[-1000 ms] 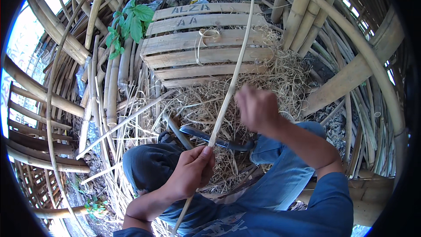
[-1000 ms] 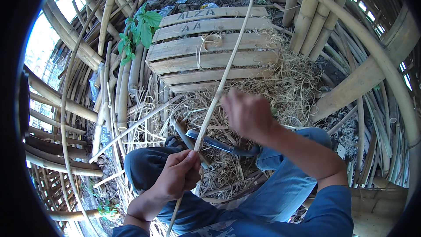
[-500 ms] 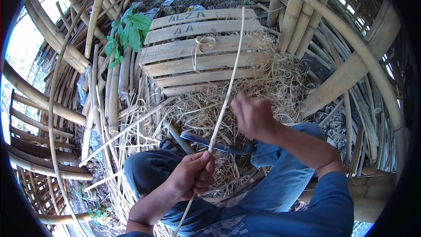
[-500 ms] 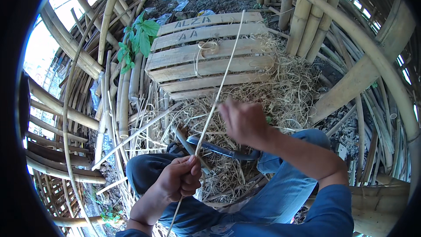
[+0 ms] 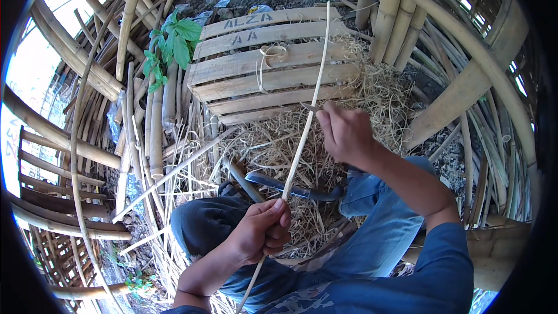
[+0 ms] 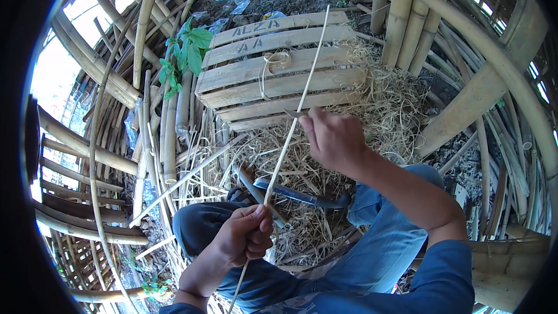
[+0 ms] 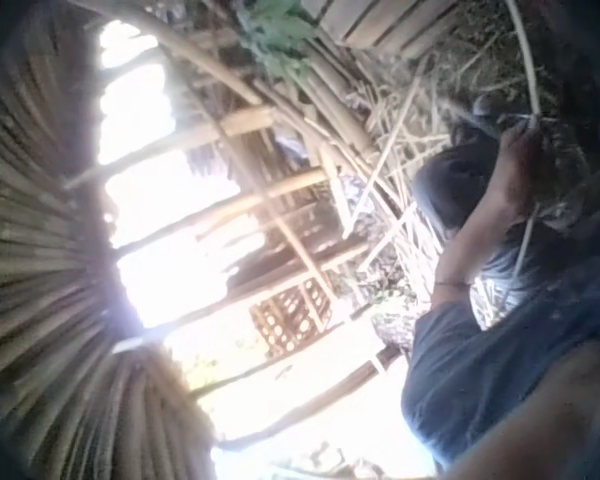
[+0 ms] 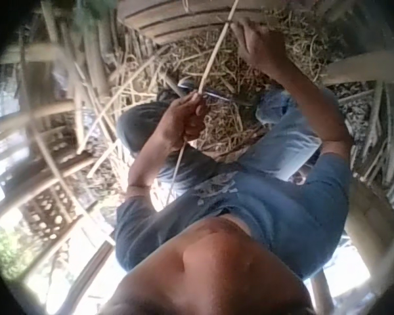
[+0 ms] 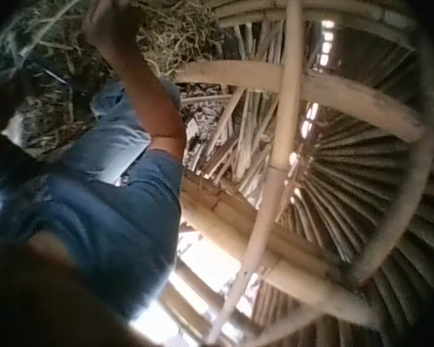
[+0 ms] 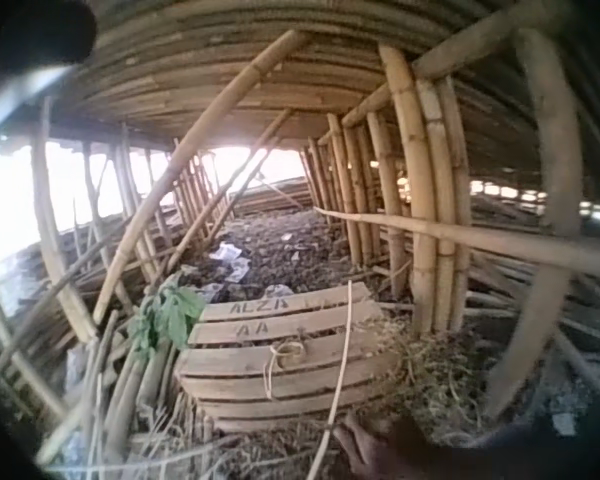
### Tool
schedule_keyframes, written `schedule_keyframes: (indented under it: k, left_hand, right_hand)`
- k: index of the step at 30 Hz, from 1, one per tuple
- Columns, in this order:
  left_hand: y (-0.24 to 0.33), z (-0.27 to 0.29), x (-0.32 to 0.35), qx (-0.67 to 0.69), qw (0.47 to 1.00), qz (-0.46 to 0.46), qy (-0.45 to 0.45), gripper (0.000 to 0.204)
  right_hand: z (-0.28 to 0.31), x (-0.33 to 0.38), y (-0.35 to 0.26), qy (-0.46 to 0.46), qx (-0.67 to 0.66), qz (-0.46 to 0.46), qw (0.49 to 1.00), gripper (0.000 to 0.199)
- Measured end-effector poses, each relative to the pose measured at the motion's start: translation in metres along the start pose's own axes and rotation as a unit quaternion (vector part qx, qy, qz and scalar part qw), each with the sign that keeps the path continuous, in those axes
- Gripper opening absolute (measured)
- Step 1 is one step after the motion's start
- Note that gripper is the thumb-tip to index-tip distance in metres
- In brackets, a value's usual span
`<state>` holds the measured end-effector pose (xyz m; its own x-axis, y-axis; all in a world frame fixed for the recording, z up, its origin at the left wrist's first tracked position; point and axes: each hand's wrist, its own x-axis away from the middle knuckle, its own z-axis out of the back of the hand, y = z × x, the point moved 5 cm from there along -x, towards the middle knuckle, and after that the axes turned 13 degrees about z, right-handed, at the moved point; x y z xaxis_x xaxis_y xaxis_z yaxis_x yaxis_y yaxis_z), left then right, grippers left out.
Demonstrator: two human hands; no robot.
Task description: The person repeatedly scrapes and shaves a thin bamboo strip using a knife.
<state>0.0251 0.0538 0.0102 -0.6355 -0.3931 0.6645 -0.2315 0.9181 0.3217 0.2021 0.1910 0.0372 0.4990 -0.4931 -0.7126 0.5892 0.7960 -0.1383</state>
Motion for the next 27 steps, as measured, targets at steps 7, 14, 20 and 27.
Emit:
schedule_keyframes:
  k: [7,14,20,27]
  left_hand:
    - [0.0,0.001,-0.003,-0.022,1.0,-0.012,0.016,0.032]
    - [-0.003,0.002,-0.002,-0.029,0.998,-0.005,0.053,0.033]
    - [-0.008,-0.004,0.003,-0.038,0.999,0.007,0.01,0.033]
    - [-0.007,0.0,0.001,-0.051,0.998,-0.005,0.029,0.034]
  right_hand:
    - [-0.006,0.011,-0.027,-0.027,0.029,0.082,0.996,0.026]
    - [-0.006,0.011,-0.011,-0.018,0.001,0.025,1.0,0.024]
    - [0.015,-0.003,0.042,-0.001,0.141,-0.03,0.99,0.027]
    - [0.003,0.009,-0.004,0.026,0.026,0.077,0.996,0.028]
